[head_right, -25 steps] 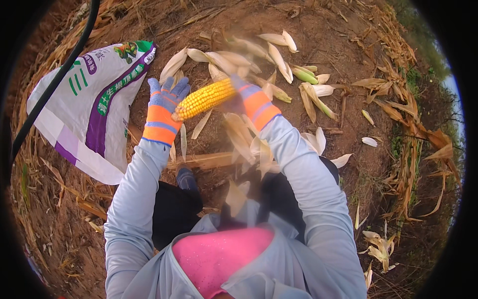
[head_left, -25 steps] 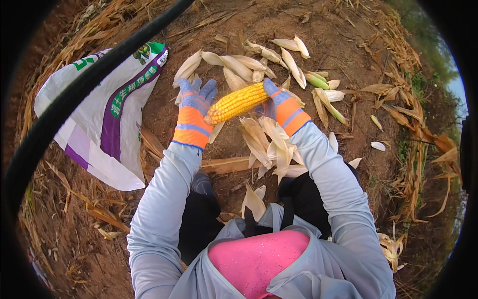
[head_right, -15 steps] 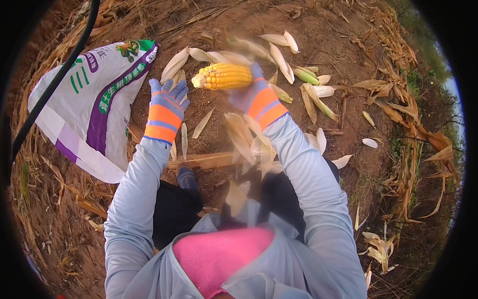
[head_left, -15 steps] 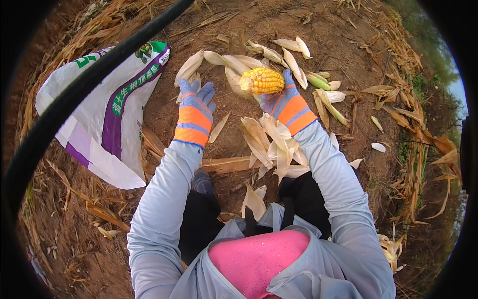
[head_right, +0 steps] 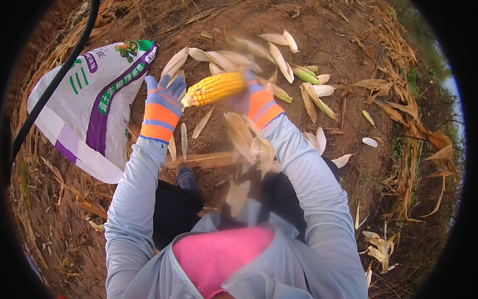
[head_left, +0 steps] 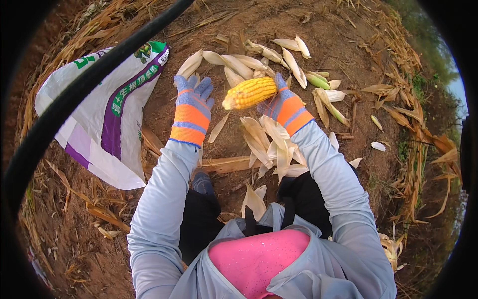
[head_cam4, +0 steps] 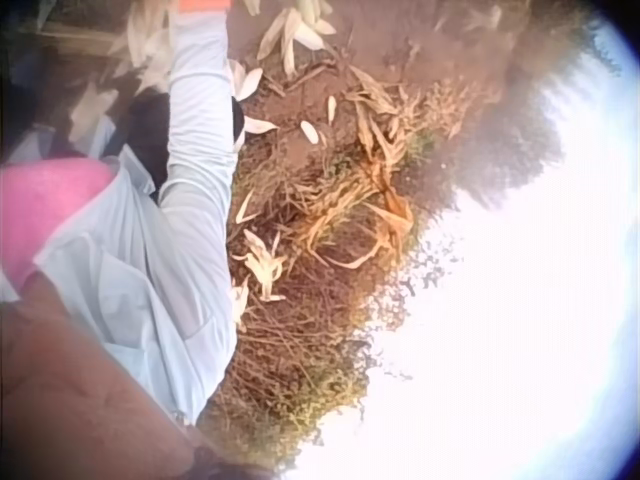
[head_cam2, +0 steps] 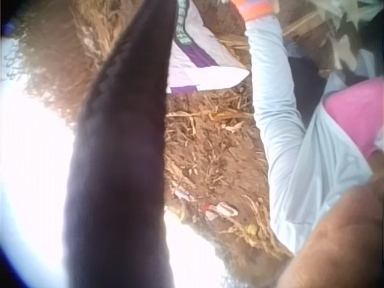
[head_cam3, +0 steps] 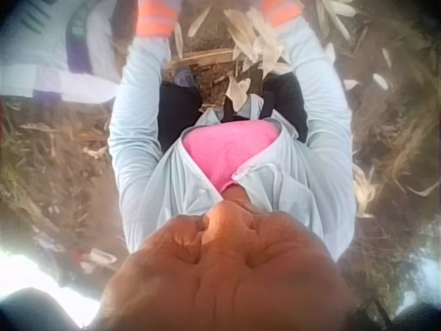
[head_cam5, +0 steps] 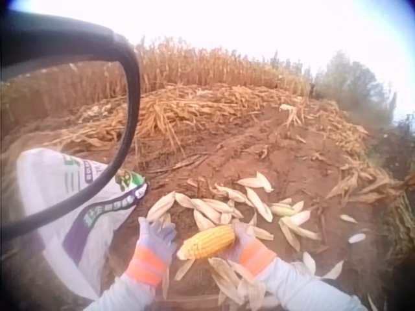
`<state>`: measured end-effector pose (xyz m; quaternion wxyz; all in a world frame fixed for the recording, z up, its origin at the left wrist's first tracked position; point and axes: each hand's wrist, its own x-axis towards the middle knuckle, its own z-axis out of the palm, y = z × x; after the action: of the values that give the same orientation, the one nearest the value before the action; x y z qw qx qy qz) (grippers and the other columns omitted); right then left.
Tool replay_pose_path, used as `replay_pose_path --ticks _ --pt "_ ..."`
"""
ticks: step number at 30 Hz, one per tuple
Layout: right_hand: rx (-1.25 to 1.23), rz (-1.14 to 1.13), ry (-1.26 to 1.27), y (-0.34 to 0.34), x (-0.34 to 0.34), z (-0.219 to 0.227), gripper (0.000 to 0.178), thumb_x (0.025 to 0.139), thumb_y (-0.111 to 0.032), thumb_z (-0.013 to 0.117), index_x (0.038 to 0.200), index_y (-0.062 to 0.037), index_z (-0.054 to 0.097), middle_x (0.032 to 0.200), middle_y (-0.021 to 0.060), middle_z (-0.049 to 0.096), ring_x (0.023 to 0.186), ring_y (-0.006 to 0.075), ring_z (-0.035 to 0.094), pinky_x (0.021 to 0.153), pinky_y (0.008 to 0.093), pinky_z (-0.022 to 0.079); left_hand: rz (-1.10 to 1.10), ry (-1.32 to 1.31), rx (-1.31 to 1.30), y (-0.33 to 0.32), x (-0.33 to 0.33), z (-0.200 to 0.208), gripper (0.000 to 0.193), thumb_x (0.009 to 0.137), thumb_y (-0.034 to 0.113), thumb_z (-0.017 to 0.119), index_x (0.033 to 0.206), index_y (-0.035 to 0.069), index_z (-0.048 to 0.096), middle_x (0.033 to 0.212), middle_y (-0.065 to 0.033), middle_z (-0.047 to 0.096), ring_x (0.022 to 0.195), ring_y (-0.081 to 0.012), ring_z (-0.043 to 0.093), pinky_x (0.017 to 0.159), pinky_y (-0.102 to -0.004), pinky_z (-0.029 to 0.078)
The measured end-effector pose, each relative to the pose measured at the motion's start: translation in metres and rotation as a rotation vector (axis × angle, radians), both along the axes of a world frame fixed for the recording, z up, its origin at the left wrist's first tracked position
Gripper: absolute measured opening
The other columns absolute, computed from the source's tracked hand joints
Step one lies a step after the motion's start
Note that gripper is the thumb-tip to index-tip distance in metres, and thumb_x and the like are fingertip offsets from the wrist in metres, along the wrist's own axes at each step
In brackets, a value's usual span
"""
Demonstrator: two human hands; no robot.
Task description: The person sits on the ground and shucks corn cobs by hand, removing the husks and silk. They place the shucked corn into a large white and purple bag and discard the husks onto the ground.
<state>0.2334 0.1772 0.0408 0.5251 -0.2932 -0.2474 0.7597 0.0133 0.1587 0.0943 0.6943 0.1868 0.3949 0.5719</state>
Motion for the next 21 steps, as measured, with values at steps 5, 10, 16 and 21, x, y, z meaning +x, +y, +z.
replay_pose_path --ticks 5,10,16,21 --pt "0.133 -0.048 -0.526 0.013 0.005 -0.066 0.043 0.079 -0.04 0.055 0.105 -0.0064 0.047 0.1 0.0118 0.053 0.088 0.0294 0.053 0.077 0.0485 0.044 -0.086 0.11 -0.027 -0.004 0.02 -0.005 0.086 0.075 0.067 0.033 0.131 0.003 0.018 0.125 -0.0206 0.036 0.119 -0.0317 0.029 0.097 -0.0459 0.021" --pt "0.033 -0.028 -0.514 0.02 0.016 -0.047 0.047 0.077 -0.042 0.056 0.105 -0.0049 0.047 0.101 0.0119 0.053 0.089 0.0298 0.053 0.075 0.0482 0.044 -0.125 0.39 0.029 0.003 0.004 -0.002 0.08 0.077 0.064 0.036 0.127 0.001 0.027 0.12 -0.0174 0.043 0.116 -0.0282 0.036 0.096 -0.0414 0.025" --pt "0.007 -0.144 -0.693 0.022 0.016 -0.042 0.044 0.076 -0.039 0.06 0.099 -0.0028 0.051 0.092 0.0123 0.057 0.078 0.0276 0.058 0.068 0.0415 0.049 -0.103 0.899 0.413 0.004 -0.021 -0.011 0.032 0.084 0.024 0.052 0.106 0.001 0.05 0.1 -0.0085 0.058 0.085 -0.0146 0.056 0.078 -0.0243 0.042" --pt "-0.114 -0.176 -0.783 0.024 0.025 -0.027 0.046 0.074 -0.039 0.062 0.099 -0.0015 0.051 0.088 0.0126 0.058 0.072 0.0262 0.059 0.065 0.0393 0.051 -0.285 1.258 0.601 -0.017 -0.008 0.005 0.05 0.068 0.028 0.068 0.107 0.002 0.051 0.094 -0.0141 0.055 0.085 -0.0243 0.054 0.076 -0.0321 0.044"
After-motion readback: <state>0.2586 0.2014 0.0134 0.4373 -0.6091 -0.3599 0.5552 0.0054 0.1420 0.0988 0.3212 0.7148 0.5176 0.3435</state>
